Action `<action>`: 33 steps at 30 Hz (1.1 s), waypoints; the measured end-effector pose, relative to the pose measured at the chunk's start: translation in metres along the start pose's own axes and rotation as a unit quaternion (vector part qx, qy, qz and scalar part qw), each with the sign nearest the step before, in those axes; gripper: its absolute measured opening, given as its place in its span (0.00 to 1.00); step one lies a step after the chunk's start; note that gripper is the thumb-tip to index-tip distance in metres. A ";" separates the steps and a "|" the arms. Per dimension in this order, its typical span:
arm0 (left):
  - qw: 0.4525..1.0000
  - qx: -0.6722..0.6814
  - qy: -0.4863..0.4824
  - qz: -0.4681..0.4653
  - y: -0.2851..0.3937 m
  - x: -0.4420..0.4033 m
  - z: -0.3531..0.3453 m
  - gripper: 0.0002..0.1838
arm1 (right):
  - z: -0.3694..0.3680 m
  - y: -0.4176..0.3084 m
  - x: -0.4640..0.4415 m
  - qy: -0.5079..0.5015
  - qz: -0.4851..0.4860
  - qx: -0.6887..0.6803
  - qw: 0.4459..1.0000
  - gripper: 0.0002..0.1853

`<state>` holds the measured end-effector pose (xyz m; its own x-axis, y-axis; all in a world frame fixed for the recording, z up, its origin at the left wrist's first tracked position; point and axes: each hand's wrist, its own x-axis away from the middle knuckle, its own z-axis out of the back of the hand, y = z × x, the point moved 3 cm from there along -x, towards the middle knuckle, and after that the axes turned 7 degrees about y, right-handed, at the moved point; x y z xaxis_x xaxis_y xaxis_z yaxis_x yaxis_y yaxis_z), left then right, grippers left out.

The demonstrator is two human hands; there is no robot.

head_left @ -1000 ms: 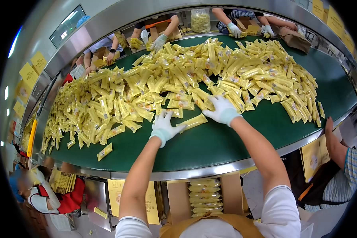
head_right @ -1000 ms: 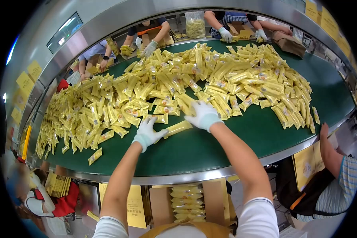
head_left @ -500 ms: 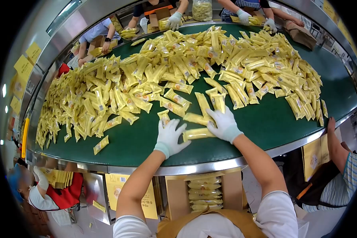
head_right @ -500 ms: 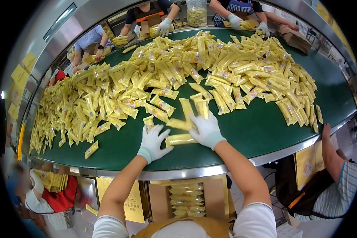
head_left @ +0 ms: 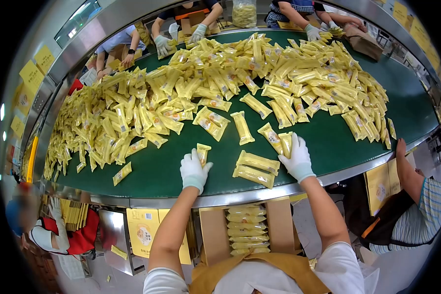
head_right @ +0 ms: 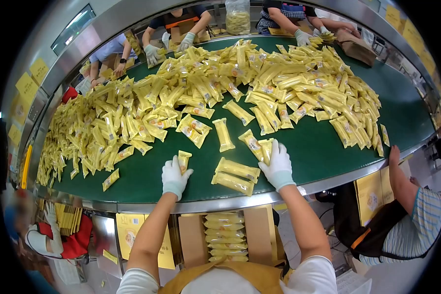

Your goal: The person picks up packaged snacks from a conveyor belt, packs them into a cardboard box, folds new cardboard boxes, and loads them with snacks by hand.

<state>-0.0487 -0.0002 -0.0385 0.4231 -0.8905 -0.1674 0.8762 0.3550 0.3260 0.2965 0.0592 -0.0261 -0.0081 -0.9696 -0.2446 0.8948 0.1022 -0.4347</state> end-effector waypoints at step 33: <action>0.965 -0.101 -0.150 -0.193 0.005 -0.007 0.026 0.27 | -0.001 -0.073 -0.003 -0.129 0.157 0.032 0.979 0.18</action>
<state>-0.0530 0.0003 -0.0113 -0.0025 -0.9989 0.0461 0.9949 0.0022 0.1011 0.2305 0.0547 0.0052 0.3773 -0.9173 -0.1276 0.8610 0.3981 -0.3166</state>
